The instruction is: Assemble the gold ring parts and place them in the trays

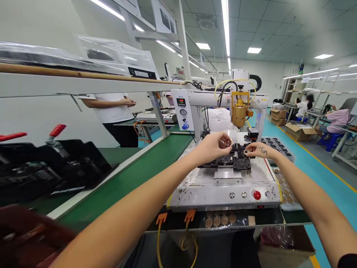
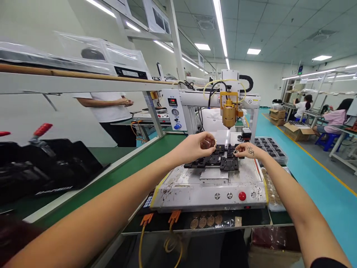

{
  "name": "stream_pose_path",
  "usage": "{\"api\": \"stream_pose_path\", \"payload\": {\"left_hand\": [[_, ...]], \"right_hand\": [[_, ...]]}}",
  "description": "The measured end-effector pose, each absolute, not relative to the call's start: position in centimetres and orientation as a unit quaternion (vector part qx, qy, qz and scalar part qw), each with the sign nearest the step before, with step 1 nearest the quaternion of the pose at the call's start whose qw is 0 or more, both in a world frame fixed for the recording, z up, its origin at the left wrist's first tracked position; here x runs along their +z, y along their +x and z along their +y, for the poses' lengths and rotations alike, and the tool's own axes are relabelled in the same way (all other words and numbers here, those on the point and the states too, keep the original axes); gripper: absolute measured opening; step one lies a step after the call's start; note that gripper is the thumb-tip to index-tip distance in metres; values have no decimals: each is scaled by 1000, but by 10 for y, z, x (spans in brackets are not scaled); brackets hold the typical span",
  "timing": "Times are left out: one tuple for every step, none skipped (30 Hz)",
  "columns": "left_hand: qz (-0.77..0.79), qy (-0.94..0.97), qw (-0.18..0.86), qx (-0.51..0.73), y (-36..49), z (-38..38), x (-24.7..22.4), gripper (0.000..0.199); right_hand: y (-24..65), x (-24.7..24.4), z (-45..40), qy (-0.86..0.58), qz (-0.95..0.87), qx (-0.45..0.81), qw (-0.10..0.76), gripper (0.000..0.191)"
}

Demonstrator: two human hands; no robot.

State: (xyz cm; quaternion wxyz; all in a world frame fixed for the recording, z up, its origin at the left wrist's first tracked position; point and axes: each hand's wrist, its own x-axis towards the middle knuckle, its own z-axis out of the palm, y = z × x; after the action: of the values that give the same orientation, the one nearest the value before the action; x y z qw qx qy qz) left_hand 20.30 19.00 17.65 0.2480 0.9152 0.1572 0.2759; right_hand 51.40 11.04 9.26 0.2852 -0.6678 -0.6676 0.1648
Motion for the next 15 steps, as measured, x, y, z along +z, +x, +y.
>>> {"api": "stream_pose_path", "payload": {"left_hand": [[156,914,249,280,192,188,176,24],[157,913,247,283,181,185,175,24],[159,914,244,283,172,183,174,23],[161,914,241,283,162,182,172,23],[163,914,241,282,154,180,169,22],[163,914,243,281,145,178,166,22],[162,913,245,282,137,176,163,22],[161,912,247,286,130,173,159,22],[161,910,249,291,122,171,156,22],[161,907,252,296,116,168,152,22],[163,904,255,303,110,165,149,22],[166,900,258,311,105,161,146,22],[170,895,261,319,102,157,144,22],[173,891,263,327,101,153,142,22],[176,887,266,335,101,149,140,22]], "right_hand": [[515,93,111,-665,-673,165,277,45],[516,94,111,-664,-678,163,270,44],[516,94,111,-663,-682,159,265,42],[515,94,110,-662,-686,153,262,40],[514,94,110,-660,-689,146,260,37],[512,92,110,-659,-692,138,261,34],[510,90,109,-659,-693,128,263,32],[508,88,109,-660,-693,117,266,30],[507,85,109,-661,-692,105,270,29],[506,83,109,-665,-689,93,273,27],[505,80,109,-669,-685,82,276,26],[505,77,110,-673,-681,73,278,25],[505,76,111,-678,-677,64,280,23],[505,75,113,-681,-673,57,282,22],[505,74,114,-685,-669,50,285,21]]}}
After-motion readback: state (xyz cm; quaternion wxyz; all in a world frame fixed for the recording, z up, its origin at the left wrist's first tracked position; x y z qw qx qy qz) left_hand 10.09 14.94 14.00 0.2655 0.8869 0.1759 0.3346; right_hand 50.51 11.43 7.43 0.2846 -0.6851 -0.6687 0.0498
